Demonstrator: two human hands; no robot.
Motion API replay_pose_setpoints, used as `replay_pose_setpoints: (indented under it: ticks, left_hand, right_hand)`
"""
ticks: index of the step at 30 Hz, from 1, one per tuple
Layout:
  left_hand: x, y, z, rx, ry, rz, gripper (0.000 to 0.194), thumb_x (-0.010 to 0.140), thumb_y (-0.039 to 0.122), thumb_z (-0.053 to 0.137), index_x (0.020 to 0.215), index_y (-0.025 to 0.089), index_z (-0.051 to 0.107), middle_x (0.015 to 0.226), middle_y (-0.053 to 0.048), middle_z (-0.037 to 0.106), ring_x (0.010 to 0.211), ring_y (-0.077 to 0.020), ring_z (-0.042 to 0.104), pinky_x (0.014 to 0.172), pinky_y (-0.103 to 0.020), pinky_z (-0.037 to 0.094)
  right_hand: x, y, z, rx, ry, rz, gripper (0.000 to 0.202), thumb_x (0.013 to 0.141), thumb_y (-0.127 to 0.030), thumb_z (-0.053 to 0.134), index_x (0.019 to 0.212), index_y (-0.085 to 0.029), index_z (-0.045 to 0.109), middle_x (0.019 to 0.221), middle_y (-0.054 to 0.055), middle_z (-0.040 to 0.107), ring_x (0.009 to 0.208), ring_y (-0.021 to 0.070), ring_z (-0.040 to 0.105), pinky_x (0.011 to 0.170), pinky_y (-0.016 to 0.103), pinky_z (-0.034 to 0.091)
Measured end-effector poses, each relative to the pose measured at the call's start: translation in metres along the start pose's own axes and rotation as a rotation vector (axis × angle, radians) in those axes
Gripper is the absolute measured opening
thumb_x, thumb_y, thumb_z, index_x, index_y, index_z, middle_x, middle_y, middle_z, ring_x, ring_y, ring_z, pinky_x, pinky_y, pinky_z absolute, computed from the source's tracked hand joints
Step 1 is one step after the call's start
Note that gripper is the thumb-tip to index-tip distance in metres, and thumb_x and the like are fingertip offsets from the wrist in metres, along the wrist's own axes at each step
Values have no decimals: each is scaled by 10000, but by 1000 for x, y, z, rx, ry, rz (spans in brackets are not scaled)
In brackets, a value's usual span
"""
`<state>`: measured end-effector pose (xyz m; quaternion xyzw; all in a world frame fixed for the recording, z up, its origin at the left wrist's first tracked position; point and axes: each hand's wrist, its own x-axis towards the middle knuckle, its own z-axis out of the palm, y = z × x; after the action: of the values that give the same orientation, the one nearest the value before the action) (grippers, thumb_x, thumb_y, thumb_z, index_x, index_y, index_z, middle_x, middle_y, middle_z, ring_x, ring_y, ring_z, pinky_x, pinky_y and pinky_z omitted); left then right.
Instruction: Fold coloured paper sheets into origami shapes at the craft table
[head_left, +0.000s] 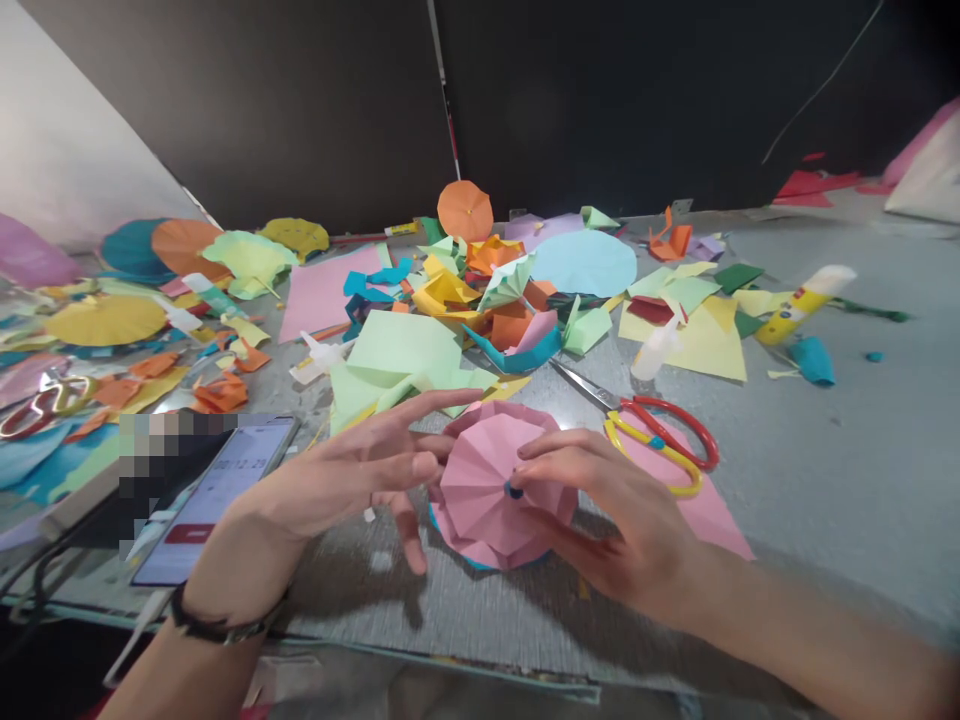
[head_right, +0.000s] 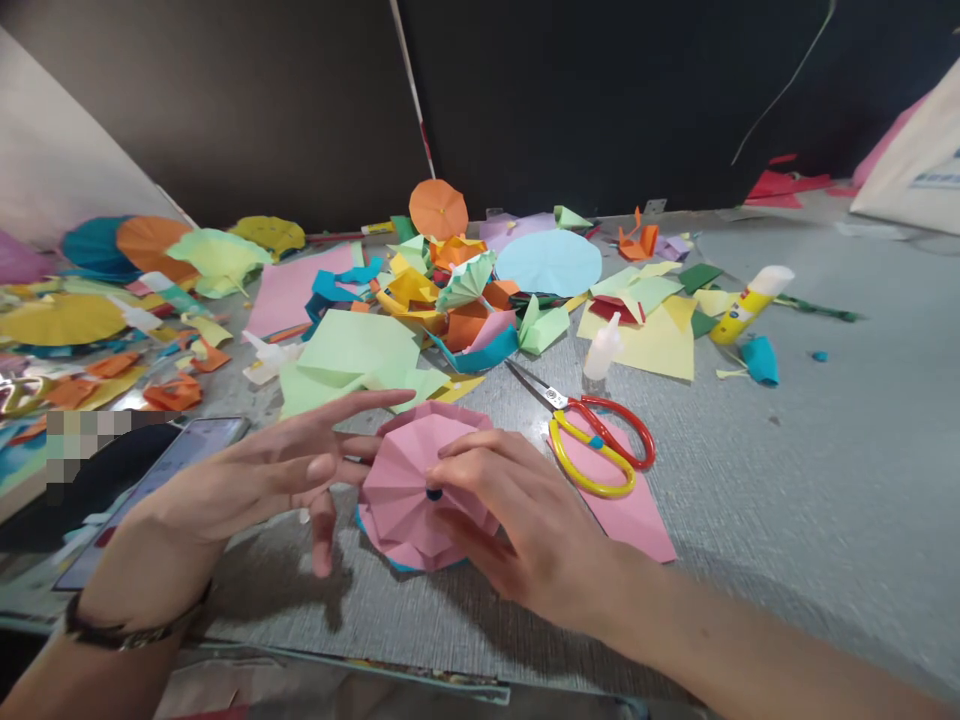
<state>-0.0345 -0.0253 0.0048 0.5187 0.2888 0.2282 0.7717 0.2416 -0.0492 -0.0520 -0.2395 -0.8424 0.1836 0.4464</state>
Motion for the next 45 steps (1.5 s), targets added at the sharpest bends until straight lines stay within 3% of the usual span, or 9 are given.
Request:
replay_pose_setpoints:
  ticks: [6,13,19,24,37,45]
  left_hand:
    - [4,-2,4,-17,15,-36,579,1010,268,669,1552,303,466,1330,-177,688,877,-243,784,607,-263,660]
    - [5,-3,7,-33,70,-48,550,991,276,698,1512,255,520,1011,-96,766,716,-226,790,584,-247,634]
    - [7,-5,7,-42,114,-59,552,973,298,718,1495,262,540,1084,-111,762,699,-243,791,622,-338,665]
    - [11,-8,8,1,139,-47,607,996,283,696,1549,198,461,775,-54,762,667,-242,791,622,-297,655]
    - [17,-19,8,121,269,-44,658,939,252,770,1519,140,479,631,-1,714,431,-96,605,436,-148,523]
    - [16,-21,8,135,291,-51,600,958,301,743,1495,149,523,627,21,672,455,-113,624,455,-174,532]
  right_hand:
    - [-1,3,4,47,9,23,315,991,-80,633,1274,-206,582,1193,71,707,1184,201,645,1031,347,538]
    - [0,2,7,27,8,44,290,1010,-112,614,1276,-219,570,1185,78,715,1177,221,651,1034,405,552]
    - [2,2,8,27,7,37,283,1014,-108,597,1269,-228,569,1155,76,721,1154,233,660,1004,427,571]
    - [2,2,7,16,3,26,275,1011,-104,605,1258,-219,572,1149,76,715,1151,232,657,1003,411,568]
    - [3,2,10,38,-7,-8,323,1013,-97,595,1305,-225,546,1158,86,732,1142,238,660,993,445,580]
    - [5,-2,8,37,-21,-41,331,1007,-86,605,1311,-208,558,1186,79,728,1176,216,645,999,399,591]
